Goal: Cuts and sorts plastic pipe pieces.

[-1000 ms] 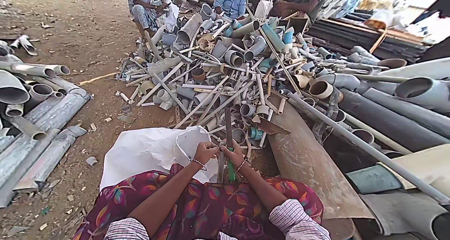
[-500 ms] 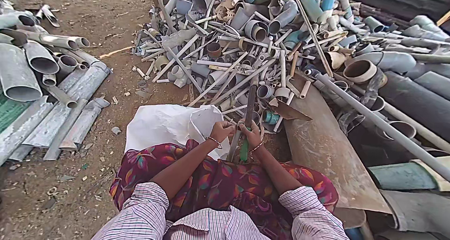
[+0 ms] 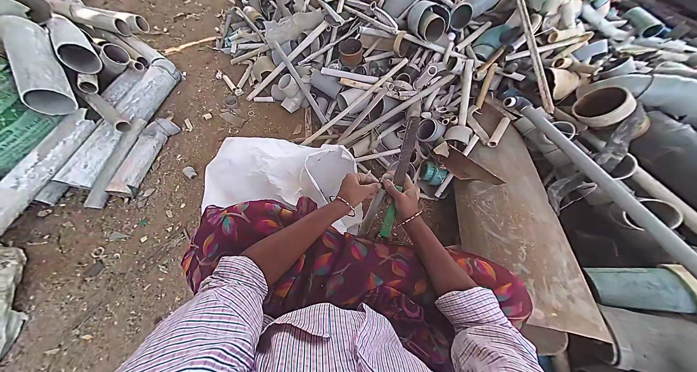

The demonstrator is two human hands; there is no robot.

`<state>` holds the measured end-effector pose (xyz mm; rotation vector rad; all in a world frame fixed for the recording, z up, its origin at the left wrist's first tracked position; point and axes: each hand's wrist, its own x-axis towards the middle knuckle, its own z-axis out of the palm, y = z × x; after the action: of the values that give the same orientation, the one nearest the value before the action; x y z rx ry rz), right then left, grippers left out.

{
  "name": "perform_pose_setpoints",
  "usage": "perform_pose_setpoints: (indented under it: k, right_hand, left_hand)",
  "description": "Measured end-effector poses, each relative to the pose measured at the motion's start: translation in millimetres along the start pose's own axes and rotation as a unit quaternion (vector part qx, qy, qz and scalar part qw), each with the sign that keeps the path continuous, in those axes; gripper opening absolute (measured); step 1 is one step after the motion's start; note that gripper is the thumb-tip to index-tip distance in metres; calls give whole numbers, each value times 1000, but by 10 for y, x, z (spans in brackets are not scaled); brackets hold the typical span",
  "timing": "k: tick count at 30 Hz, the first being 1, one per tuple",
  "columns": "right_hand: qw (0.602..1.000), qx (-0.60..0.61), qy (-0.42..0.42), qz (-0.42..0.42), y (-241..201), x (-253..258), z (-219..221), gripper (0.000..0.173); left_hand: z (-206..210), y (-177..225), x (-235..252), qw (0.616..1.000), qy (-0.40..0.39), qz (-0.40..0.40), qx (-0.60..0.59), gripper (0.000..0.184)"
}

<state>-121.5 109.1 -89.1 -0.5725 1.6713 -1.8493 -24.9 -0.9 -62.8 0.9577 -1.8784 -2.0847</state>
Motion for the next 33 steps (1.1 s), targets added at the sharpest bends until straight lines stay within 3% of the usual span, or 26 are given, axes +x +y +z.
perform_pose_setpoints:
  k: [7, 11, 14, 16, 23, 29, 33]
  right_hand:
    - [999, -37, -5, -23, 29, -34, 14, 19]
    - [996, -79, -17, -40, 79, -23, 14, 28]
    - [992, -112, -26, -54, 115, 3, 0, 23]
    - [991, -112, -38, -57, 118, 15, -25, 19]
    - [1000, -8, -9, 19, 26, 105, -116, 10]
    - [1000, -1, -20, 8, 66, 108, -100, 13]
    - [1000, -17, -21, 2, 41, 76, -55, 14]
  left_hand:
    - [-37, -85, 19, 998, 5, 43, 52, 16]
    - [0, -136, 16, 983, 24, 86, 158, 18]
    - [18, -225, 73, 964, 32, 150, 219, 17]
    - [7, -248, 115, 964, 36, 158, 211, 15]
    - [-43, -169, 110, 998, -36, 54, 18, 25]
    - [11, -209, 93, 987, -3, 130, 98, 28]
    - [25, -240, 91, 977, 38, 162, 129, 16]
